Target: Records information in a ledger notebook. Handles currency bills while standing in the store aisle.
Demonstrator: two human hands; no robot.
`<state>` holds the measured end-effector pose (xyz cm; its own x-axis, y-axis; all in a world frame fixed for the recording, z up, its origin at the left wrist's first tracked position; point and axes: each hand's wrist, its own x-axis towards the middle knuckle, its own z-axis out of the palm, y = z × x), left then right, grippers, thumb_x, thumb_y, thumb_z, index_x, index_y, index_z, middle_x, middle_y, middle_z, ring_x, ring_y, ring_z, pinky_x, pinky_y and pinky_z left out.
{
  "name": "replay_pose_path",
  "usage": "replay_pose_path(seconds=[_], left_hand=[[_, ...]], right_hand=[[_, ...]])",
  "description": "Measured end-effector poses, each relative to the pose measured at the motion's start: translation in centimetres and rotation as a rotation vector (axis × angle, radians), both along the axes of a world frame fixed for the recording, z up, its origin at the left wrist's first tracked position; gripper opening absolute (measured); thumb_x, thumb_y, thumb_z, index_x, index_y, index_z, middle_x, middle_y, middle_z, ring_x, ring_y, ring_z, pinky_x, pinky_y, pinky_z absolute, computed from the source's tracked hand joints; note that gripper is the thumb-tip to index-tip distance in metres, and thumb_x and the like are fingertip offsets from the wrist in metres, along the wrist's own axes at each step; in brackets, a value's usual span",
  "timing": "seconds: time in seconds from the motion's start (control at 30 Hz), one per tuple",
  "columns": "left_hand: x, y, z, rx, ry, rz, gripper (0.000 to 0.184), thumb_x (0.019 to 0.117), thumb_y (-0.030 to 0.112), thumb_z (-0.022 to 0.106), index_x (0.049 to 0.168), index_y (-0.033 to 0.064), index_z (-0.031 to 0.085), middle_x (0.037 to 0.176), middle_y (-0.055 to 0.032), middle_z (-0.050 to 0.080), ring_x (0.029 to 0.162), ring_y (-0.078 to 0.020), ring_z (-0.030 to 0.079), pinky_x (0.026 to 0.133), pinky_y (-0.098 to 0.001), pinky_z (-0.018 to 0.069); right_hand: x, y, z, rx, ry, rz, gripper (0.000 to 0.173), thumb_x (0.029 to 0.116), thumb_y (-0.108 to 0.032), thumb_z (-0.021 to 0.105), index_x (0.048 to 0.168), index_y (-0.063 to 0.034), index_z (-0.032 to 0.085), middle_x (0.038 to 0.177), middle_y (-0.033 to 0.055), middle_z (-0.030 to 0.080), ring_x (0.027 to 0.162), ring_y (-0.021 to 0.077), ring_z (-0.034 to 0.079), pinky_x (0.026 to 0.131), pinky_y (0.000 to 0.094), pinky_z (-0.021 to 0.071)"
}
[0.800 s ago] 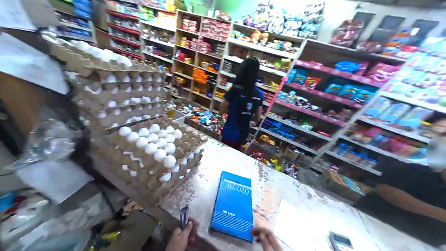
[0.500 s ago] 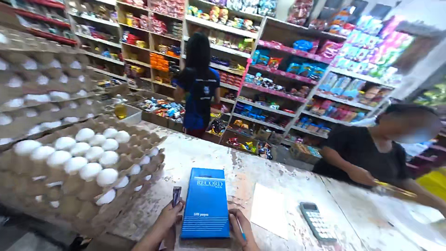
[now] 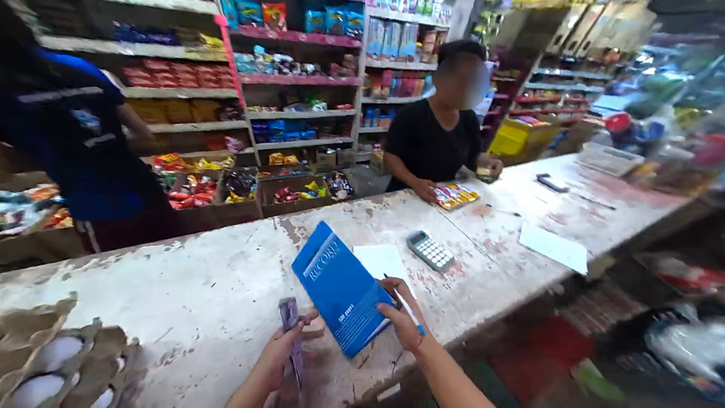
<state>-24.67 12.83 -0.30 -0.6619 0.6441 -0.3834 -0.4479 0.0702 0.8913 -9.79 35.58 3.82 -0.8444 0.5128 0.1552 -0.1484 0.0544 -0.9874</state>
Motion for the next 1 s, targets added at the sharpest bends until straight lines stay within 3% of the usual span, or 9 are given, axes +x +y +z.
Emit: replay_pose_path(seconds=[0.17, 0.23, 0.37, 0.47, 0.63, 0.77, 0.83, 0.87, 1.0], left_hand=[[-2.4, -5.5, 0.8, -0.064, 0.152, 0.373, 0.026, 0.111, 0.022, 0.035, 0.118, 0.0072, 0.056, 0.101, 0.0005, 0.074, 0.061, -0.0034, 0.063, 0.048, -0.0182, 0.0486], [-2.9, -7.6, 0.4, -0.153, 0.146, 0.523, 0.027, 0.1115, 0.027, 0.037, 0.122, 0.0064, 0.05, 0.095, 0.0014, 0.069, 0.056, -0.0015, 0.056, 0.046, -0.0178, 0.0455], [-1.7, -9.6, -2.0, -0.236, 0.228, 0.491, 0.028, 0.1113, 0.022, 0.038, 0.128, 0.0012, 0.046, 0.099, -0.0007, 0.07, 0.051, 0.0005, 0.052, 0.047, -0.0164, 0.0444], [-1.4, -9.5, -2.6, -0.264, 0.349, 0.395, 0.028, 0.1067, 0.015, 0.048, 0.127, -0.0036, 0.05, 0.093, -0.0029, 0.062, 0.052, 0.0002, 0.053, 0.049, -0.017, 0.0488], [-1.7, -9.1, -3.0, -0.337, 0.488, 0.356, 0.034, 0.1045, 0.015, 0.052, 0.131, -0.0068, 0.05, 0.085, -0.0066, 0.06, 0.054, -0.0029, 0.055, 0.051, -0.0209, 0.0496], [-2.1, -9.1, -2.8, -0.372, 0.475, 0.305, 0.033, 0.1051, 0.014, 0.05, 0.132, -0.0054, 0.051, 0.09, -0.0087, 0.062, 0.056, -0.0048, 0.057, 0.052, -0.023, 0.0511], [-2.3, -9.2, -2.8, -0.34, 0.441, 0.322, 0.031, 0.107, 0.017, 0.049, 0.13, -0.0042, 0.051, 0.088, -0.0063, 0.061, 0.054, -0.0037, 0.056, 0.051, -0.0214, 0.0507], [-2.4, -9.3, -2.9, -0.308, 0.426, 0.344, 0.03, 0.1073, 0.018, 0.048, 0.128, -0.0037, 0.052, 0.087, -0.0048, 0.06, 0.054, -0.0031, 0.055, 0.051, -0.0206, 0.0504], [-2.7, -9.5, -2.4, -0.235, 0.281, 0.426, 0.027, 0.1107, 0.024, 0.04, 0.121, 0.0005, 0.05, 0.076, 0.0016, 0.06, 0.048, -0.0023, 0.053, 0.046, -0.0181, 0.0483]], right_hand=[[-0.4, -8.9, -1.4, 0.229, 0.28, 0.4, 0.041, 0.0959, -0.025, 0.069, 0.124, 0.0024, 0.056, 0.141, 0.0184, 0.061, 0.128, 0.0214, 0.062, 0.101, 0.0361, 0.0537], [0.1, -9.6, -1.9, 0.348, 0.319, 0.149, 0.035, 0.1001, -0.033, 0.065, 0.118, -0.0024, 0.06, 0.129, 0.0139, 0.069, 0.123, 0.0188, 0.065, 0.104, 0.0351, 0.0536], [1.1, -3.9, -2.9, 0.602, -0.281, -0.422, 0.074, 0.0869, -0.03, 0.078, 0.139, 0.014, 0.049, 0.141, 0.0295, 0.057, 0.133, 0.0379, 0.056, 0.113, 0.05, 0.0441], [0.8, -1.3, -3.9, 0.529, -0.737, -0.354, 0.105, 0.0816, -0.053, 0.081, 0.153, 0.0086, 0.034, 0.157, 0.0279, 0.039, 0.148, 0.0411, 0.038, 0.125, 0.0573, 0.0195], [-1.3, -2.2, -4.1, 0.747, -0.88, -0.28, 0.112, 0.0824, -0.07, 0.069, 0.156, 0.0064, 0.033, 0.159, 0.0234, 0.04, 0.154, 0.0383, 0.028, 0.124, 0.0659, -0.0013], [-2.3, -5.2, -5.4, 0.545, -0.447, -0.185, 0.076, 0.0936, -0.03, 0.069, 0.148, 0.0139, 0.04, 0.144, 0.0298, 0.055, 0.139, 0.0416, 0.05, 0.126, 0.0571, 0.0193], [-2.5, -7.1, -5.8, 0.451, -0.283, -0.044, 0.066, 0.0933, -0.017, 0.068, 0.146, 0.0135, 0.041, 0.132, 0.0273, 0.062, 0.121, 0.0299, 0.065, 0.108, 0.043, 0.0493], [-2.4, -7.8, -5.8, 0.436, -0.195, 0.066, 0.065, 0.092, -0.014, 0.07, 0.144, 0.014, 0.043, 0.13, 0.0273, 0.063, 0.118, 0.0282, 0.066, 0.103, 0.042, 0.0528], [-1.2, -8.3, -5.9, 0.432, -0.048, 0.375, 0.068, 0.0878, -0.037, 0.077, 0.139, 0.0042, 0.059, 0.142, 0.02, 0.061, 0.139, 0.0312, 0.053, 0.123, 0.0529, 0.0294]])
